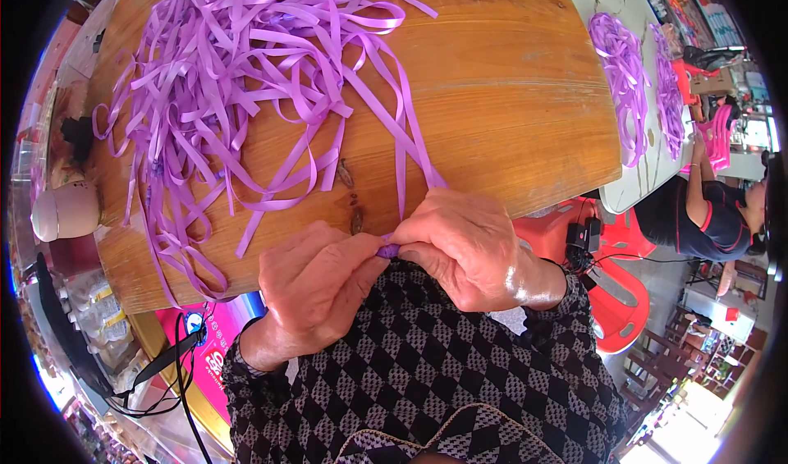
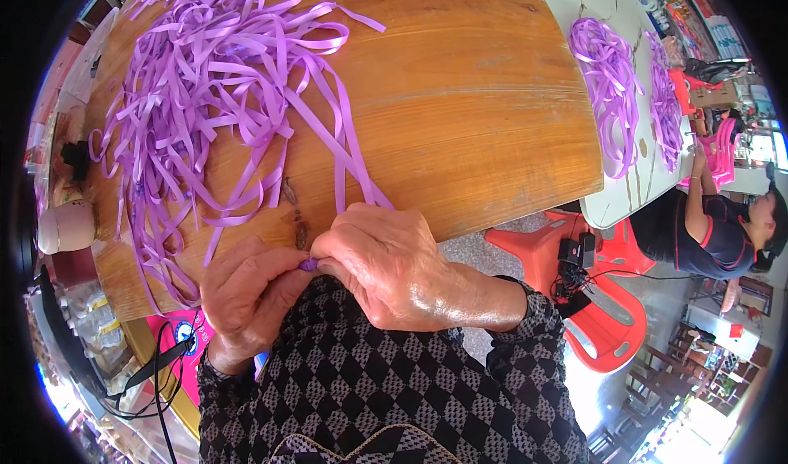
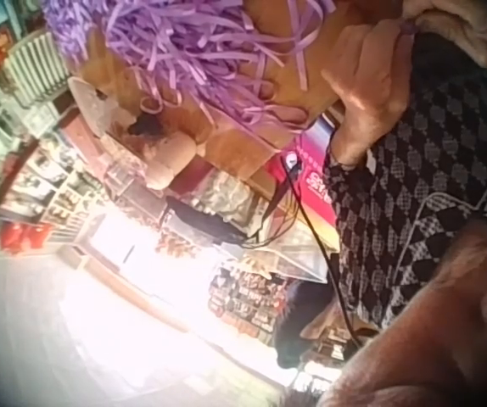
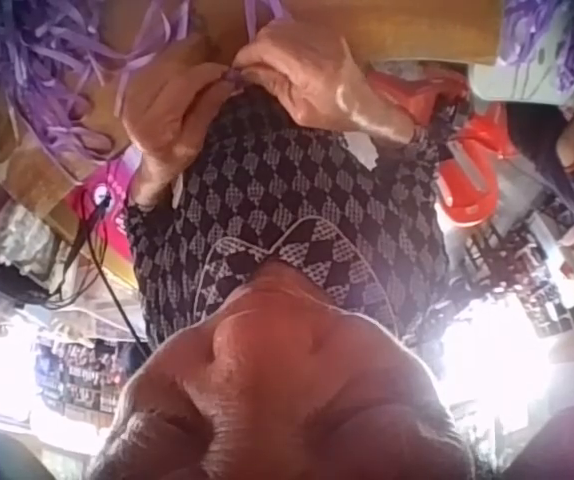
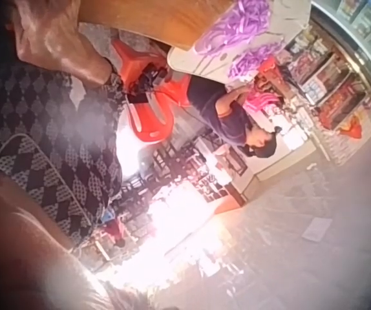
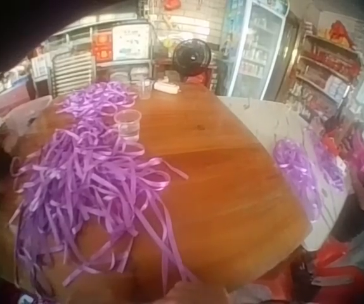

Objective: The person picks up a purple ribbon from a pile on a table and ties a knot in it by hand. They then pull the ends to tighten the knot before repeating the process with another ribbon.

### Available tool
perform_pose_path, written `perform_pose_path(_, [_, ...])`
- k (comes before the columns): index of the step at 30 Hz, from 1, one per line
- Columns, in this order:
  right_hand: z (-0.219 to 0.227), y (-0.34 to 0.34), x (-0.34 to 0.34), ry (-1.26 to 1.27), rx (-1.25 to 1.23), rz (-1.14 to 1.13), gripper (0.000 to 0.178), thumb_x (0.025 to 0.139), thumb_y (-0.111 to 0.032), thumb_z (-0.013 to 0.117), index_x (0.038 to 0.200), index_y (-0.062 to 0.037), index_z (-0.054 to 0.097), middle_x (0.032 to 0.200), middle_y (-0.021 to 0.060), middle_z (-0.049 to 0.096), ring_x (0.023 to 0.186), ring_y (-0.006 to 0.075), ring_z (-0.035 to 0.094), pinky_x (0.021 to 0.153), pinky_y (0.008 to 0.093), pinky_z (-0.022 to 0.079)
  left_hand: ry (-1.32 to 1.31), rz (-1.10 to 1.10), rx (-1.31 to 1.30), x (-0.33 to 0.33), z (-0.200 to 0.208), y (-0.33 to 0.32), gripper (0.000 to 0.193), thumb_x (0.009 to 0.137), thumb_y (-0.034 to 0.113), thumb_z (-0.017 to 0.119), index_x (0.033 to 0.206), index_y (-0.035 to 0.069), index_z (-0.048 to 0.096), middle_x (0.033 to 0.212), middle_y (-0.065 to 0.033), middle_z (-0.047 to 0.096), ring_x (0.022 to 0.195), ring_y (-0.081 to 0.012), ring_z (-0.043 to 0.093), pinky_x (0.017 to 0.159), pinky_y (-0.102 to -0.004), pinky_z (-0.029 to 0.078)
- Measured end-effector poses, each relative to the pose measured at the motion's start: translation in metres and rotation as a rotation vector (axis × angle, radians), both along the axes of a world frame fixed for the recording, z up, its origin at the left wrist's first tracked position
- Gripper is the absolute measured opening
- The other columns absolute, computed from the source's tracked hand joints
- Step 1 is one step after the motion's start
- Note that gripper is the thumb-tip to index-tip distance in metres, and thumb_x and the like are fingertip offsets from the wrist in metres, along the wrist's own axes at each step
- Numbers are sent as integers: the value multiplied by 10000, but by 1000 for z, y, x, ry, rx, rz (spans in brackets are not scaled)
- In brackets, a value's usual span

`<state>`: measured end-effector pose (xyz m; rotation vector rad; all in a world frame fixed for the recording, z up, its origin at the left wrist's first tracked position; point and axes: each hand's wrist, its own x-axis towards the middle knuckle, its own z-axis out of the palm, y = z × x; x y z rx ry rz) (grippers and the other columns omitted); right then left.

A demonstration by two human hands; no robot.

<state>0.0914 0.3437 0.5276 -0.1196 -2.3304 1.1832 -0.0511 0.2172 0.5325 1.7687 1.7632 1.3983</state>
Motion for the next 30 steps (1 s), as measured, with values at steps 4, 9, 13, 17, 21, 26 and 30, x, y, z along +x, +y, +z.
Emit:
perform_pose_path(4, [3, -2, 1, 16, -157, -17, 149, 735, 13, 679, 852, 4, 588, 690, 80, 576, 580, 216, 551, 509, 291, 417, -63, 30, -51, 3, 5, -2, 185, 657, -10, 711, 817, -22, 619, 644, -93, 579, 504, -216, 519, 454, -305, 393])
perform_pose_path(9, [10, -5, 3, -118, -357, -38, 131, 756, -11, 676, 858, 1, 595, 689, 55, 577, 563, 124, 531, 493, 239, 395, -263, 82, -72, 6, -1, -3, 164, 681, 10, 716, 815, -6, 622, 627, -67, 568, 506, -170, 503, 456, -268, 363])
perform_pose_path(13, [16, -8, 2, -215, -462, -83, 123, 770, -33, 682, 858, -4, 601, 694, 32, 575, 556, 65, 507, 483, 196, 372, -315, 119, -56, 8, -7, -4, 175, 678, 13, 723, 819, -2, 621, 619, -64, 559, 492, -161, 489, 448, -264, 355])
perform_pose_path(17, [10, -9, 1, -159, -425, -83, 107, 781, -21, 669, 860, 3, 602, 717, 39, 590, 552, 68, 514, 473, 203, 377, -158, 141, 8, 9, -5, -3, 192, 666, 8, 736, 813, -6, 613, 616, -66, 556, 481, -160, 489, 432, -264, 352])
perform_pose_path(21, [4, -13, 1, -54, -390, -96, 101, 782, -9, 664, 860, 10, 602, 708, 58, 604, 540, 83, 530, 458, 212, 377, -139, 149, 21, 9, -5, -5, 214, 659, 9, 743, 818, -10, 601, 613, -68, 558, 482, -159, 498, 421, -273, 351])
perform_pose_path(26, [4, -16, 0, -25, -362, -104, 112, 765, 25, 662, 856, 7, 599, 660, 59, 591, 508, 91, 512, 443, 219, 363, -101, 129, 16, 10, -2, -9, 210, 669, -6, 727, 830, -11, 593, 624, -83, 565, 472, -174, 502, 408, -284, 350])
perform_pose_path(30, [6, -15, 2, -64, -398, -71, 130, 747, 48, 664, 833, 0, 580, 645, 50, 574, 495, 79, 476, 435, 218, 348, 31, 58, 38, 6, 4, -7, 221, 654, -29, 713, 832, -17, 583, 638, -87, 563, 464, -192, 502, 402, -293, 352])
